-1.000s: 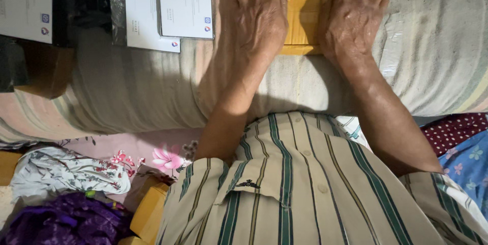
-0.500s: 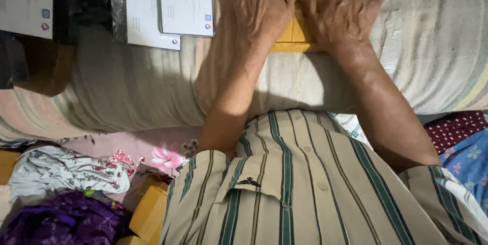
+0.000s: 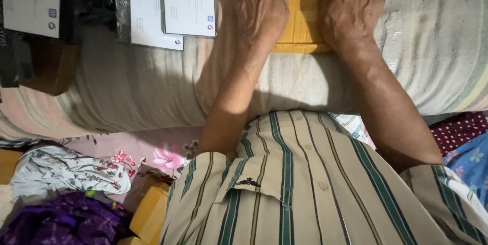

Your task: The person places a smart watch retail box into a yellow padded courier mailer, folds the flap closed, and repeatedly presses along the sealed edges with both hands. They then set the sealed mailer aside and handle another box and mailer on the bed.

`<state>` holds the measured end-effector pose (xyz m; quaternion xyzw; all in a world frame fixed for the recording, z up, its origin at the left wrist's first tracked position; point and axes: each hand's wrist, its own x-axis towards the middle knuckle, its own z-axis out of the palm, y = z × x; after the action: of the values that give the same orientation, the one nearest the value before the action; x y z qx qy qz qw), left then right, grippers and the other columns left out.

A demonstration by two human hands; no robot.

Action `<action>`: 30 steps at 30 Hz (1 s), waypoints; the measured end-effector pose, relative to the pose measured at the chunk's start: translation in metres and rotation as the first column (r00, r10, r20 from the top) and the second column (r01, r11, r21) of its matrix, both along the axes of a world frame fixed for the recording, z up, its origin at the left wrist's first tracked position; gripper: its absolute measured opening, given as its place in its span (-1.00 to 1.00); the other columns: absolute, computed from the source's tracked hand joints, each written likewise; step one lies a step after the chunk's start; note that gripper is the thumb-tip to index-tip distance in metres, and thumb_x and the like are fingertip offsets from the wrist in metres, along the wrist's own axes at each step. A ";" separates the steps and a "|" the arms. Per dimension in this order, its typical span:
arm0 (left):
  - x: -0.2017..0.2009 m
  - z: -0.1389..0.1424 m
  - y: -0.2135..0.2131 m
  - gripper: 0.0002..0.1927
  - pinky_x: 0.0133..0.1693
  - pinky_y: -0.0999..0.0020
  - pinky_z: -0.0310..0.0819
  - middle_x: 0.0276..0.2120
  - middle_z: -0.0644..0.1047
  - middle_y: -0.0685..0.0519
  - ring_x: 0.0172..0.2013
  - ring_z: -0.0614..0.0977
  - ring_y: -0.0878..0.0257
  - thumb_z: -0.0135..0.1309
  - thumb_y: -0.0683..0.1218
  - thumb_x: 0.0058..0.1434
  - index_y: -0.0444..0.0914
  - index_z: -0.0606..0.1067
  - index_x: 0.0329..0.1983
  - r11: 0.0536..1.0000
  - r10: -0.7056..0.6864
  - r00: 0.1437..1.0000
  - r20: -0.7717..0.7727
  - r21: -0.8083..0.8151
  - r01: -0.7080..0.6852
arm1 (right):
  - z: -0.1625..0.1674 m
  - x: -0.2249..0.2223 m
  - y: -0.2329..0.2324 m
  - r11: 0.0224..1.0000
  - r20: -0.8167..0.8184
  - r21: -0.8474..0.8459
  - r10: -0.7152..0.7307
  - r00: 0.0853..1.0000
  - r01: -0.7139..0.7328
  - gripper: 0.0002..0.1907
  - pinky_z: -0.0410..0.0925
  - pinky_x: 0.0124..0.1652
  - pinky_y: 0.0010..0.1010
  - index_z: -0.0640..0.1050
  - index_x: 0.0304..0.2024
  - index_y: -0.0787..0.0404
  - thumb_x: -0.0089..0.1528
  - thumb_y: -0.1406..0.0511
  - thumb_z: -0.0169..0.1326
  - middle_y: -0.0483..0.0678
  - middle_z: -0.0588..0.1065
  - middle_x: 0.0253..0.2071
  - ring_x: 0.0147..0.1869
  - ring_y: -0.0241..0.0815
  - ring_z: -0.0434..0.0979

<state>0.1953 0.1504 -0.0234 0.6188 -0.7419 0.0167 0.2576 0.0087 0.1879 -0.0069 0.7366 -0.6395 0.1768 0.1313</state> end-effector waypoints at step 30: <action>0.012 0.002 0.021 -0.53 0.14 -0.05 0.43 0.19 0.37 -0.17 0.11 0.52 -0.06 -0.14 0.18 0.55 -0.03 0.26 0.45 0.999 0.004 1.000 0.024 0.045 -0.005 | 0.004 -0.003 0.017 1.000 0.054 0.020 -0.006 0.999 0.005 -0.55 0.26 0.08 0.07 0.39 0.33 0.29 0.51 0.17 0.06 0.28 0.30 0.20 0.17 0.25 0.32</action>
<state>0.2074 0.1719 -0.0216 0.6258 -0.7438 0.0081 0.2349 0.0053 0.2047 -0.0029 0.7312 -0.6464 0.1899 0.1071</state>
